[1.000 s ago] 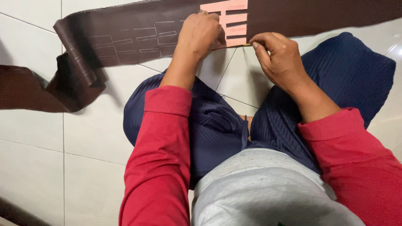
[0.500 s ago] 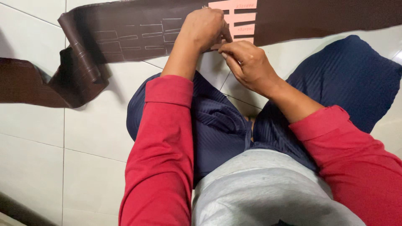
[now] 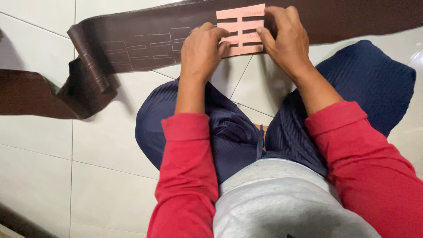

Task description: The person sits on a tiled floor and uses a pink pattern piece to mark a long brown fabric roll. They repeatedly align the pattern, trace its outline with a pencil, and shift the pattern to adjacent sections to continue marking.

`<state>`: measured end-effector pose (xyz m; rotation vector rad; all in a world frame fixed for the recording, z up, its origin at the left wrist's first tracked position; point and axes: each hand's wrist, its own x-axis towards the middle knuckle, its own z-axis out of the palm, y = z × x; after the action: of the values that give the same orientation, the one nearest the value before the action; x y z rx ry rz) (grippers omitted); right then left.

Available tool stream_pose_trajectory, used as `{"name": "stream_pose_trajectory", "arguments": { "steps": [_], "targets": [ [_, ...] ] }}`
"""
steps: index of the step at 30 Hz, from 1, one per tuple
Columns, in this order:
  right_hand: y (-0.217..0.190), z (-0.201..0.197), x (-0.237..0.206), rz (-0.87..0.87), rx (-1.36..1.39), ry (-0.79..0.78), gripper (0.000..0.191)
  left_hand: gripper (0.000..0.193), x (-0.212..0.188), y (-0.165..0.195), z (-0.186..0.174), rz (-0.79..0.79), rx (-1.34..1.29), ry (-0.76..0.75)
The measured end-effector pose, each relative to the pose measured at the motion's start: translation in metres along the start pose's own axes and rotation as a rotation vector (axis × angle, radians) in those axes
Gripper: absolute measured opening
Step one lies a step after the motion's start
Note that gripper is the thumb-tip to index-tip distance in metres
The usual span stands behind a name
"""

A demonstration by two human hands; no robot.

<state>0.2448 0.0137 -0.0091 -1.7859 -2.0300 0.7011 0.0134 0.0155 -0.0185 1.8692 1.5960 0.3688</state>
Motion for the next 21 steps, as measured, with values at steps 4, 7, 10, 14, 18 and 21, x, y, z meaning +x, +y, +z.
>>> {"name": "stream_pose_trajectory", "arguments": {
  "steps": [4, 7, 10, 14, 18, 21],
  "targets": [
    [0.014, -0.001, 0.015, -0.025, -0.112, -0.02, 0.074, 0.06, -0.012, 0.031, 0.0, -0.218, 0.127, 0.13],
    [0.023, 0.004, 0.016, -0.051, -0.047, -0.01, 0.07, 0.09, -0.018, 0.033, 0.005, -0.284, 0.157, 0.103],
    [0.04, -0.001, 0.024, -0.101, -0.024, 0.075, 0.06, 0.098, -0.019, 0.03, 0.011, -0.331, 0.177, -0.007],
    [0.087, -0.059, 0.037, -0.064, 0.155, 0.173, 0.034, 0.1, -0.015, 0.033, 0.02, -0.332, 0.263, -0.034],
    [0.136, -0.13, 0.03, 0.101, 0.14, 0.15, 0.017, 0.102, -0.008, 0.037, 0.027, -0.318, 0.273, -0.042],
    [0.152, -0.155, 0.021, 0.085, 0.423, 0.088, 0.019, 0.103, -0.004, 0.041, 0.034, -0.356, 0.298, -0.089]
  ]
}}
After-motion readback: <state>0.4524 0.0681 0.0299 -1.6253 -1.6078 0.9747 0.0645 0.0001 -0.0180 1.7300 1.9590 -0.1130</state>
